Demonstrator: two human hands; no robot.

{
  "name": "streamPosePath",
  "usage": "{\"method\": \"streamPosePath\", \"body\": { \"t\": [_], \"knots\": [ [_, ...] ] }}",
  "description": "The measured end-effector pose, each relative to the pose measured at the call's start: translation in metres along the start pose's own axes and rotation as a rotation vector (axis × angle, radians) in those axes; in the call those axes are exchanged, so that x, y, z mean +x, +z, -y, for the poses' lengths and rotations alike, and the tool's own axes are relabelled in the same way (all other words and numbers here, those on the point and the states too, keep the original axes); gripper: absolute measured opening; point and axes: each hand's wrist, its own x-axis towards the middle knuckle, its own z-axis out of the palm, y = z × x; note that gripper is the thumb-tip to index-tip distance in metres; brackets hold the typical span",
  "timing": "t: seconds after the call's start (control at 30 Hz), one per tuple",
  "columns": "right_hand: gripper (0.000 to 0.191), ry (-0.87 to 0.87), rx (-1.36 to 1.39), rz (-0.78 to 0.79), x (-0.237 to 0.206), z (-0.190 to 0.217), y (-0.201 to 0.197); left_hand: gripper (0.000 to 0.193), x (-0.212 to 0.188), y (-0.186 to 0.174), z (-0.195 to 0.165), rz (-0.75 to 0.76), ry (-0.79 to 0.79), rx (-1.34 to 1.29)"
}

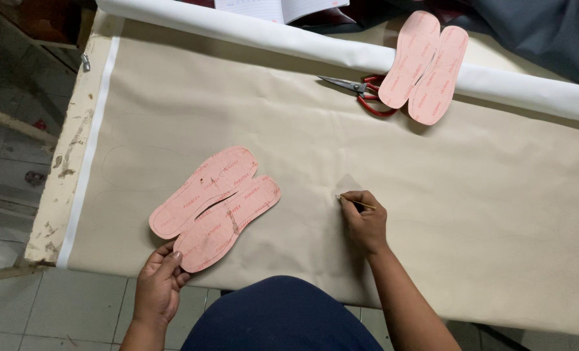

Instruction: The person places pink insole-shaped template pieces on a long sheet of paper on a worktable and traces around their edges with a small pointed marking tool, repositioning and flipping the templates to trace additional outlines. Scissors and a notebook with notes sit on the table nearby.

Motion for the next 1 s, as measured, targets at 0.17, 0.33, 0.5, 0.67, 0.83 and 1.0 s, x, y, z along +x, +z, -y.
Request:
{"method": "streamPosePath", "body": {
  "t": [0.17,0.33,0.5,0.67,0.83,1.0],
  "knots": [
    [0.006,0.012,0.013,-0.051,-0.001,0.008,0.002,0.02,-0.001,-0.003,0.003,-0.037,-0.038,-0.112],
    [0.007,0.03,0.226,0.033,0.002,0.028,0.038,0.019,0.002,-0.038,-0.015,-0.053,0.076,-0.302],
    [0.01,0.018,0.22,0.226,0.024,0.049,0.132,0.022,0.025,-0.08,-0.054,-0.236,0.156,-0.219],
    [0.011,0.015,0.252,0.265,0.048,0.073,0.222,0.026,0.047,-0.109,-0.066,-0.18,0.122,-0.032],
    [0.011,0.04,0.14,0.134,0.052,0.086,0.259,0.029,0.055,-0.125,-0.067,-0.108,0.092,-0.032],
    [0.011,0.016,0.127,0.052,0.052,0.08,0.271,0.029,0.053,-0.126,-0.077,-0.117,-0.023,-0.113]
  ]
}}
